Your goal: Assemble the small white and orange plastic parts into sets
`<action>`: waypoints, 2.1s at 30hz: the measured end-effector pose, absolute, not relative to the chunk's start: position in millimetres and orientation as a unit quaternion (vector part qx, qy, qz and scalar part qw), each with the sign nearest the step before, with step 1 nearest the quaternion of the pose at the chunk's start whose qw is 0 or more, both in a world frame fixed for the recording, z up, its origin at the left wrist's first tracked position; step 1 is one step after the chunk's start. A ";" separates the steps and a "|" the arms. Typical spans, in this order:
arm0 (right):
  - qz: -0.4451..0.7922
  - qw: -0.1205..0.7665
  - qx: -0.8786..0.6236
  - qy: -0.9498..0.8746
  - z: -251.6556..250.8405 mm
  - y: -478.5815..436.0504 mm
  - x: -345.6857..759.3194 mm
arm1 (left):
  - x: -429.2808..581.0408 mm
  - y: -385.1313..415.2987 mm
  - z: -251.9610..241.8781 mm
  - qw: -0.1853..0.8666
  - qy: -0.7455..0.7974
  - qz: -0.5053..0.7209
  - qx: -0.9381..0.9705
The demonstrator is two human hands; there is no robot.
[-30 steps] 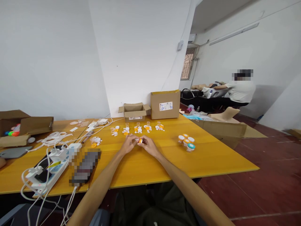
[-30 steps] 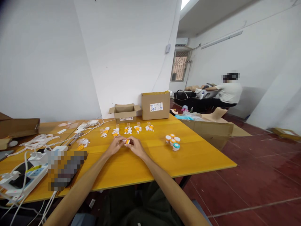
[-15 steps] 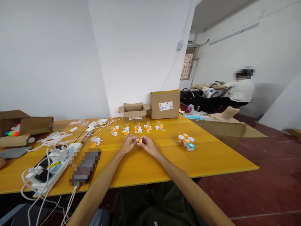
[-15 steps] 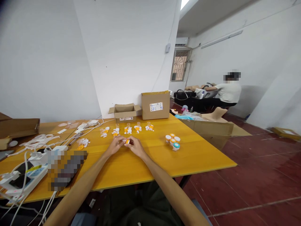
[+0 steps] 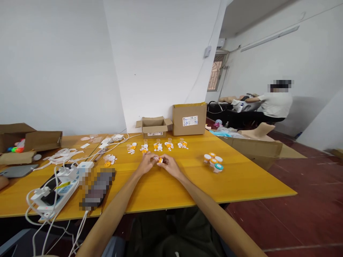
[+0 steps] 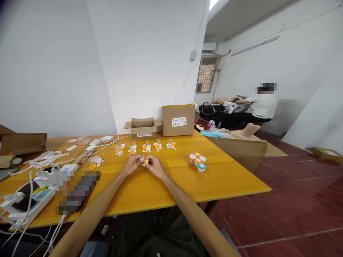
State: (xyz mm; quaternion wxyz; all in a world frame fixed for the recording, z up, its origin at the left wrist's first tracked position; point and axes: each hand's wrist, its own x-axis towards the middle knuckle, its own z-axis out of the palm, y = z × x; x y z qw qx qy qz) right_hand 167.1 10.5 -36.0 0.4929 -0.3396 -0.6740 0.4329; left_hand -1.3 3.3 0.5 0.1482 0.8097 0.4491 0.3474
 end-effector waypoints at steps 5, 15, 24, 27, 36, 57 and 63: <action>0.462 0.498 -0.341 -0.650 -36.6 11.6 164.9 | -0.2 4.3 0.1 0.139 0.455 0.361 0.802; 0.462 0.447 -0.318 -0.697 -33.8 7.1 163.1 | -3.5 7.4 -0.4 0.114 0.473 0.408 0.772; 0.346 0.418 -0.359 -0.759 -32.8 5.4 165.2 | -3.5 8.1 -2.4 0.101 0.476 0.422 0.765; 0.341 0.421 -0.362 -0.759 -32.7 4.3 163.6 | -2.9 6.7 -1.5 0.097 0.483 0.428 0.758; 0.385 0.529 -0.358 -0.667 -36.4 12.3 164.2 | -0.2 2.0 0.0 0.090 0.461 0.401 0.787; 0.348 0.484 -0.368 -0.714 -39.9 17.7 169.0 | 0.9 4.3 -0.5 0.160 0.468 0.397 0.773; 0.311 0.483 -0.396 -0.716 -43.1 18.3 169.1 | 0.6 3.9 -0.3 0.174 0.455 0.387 0.783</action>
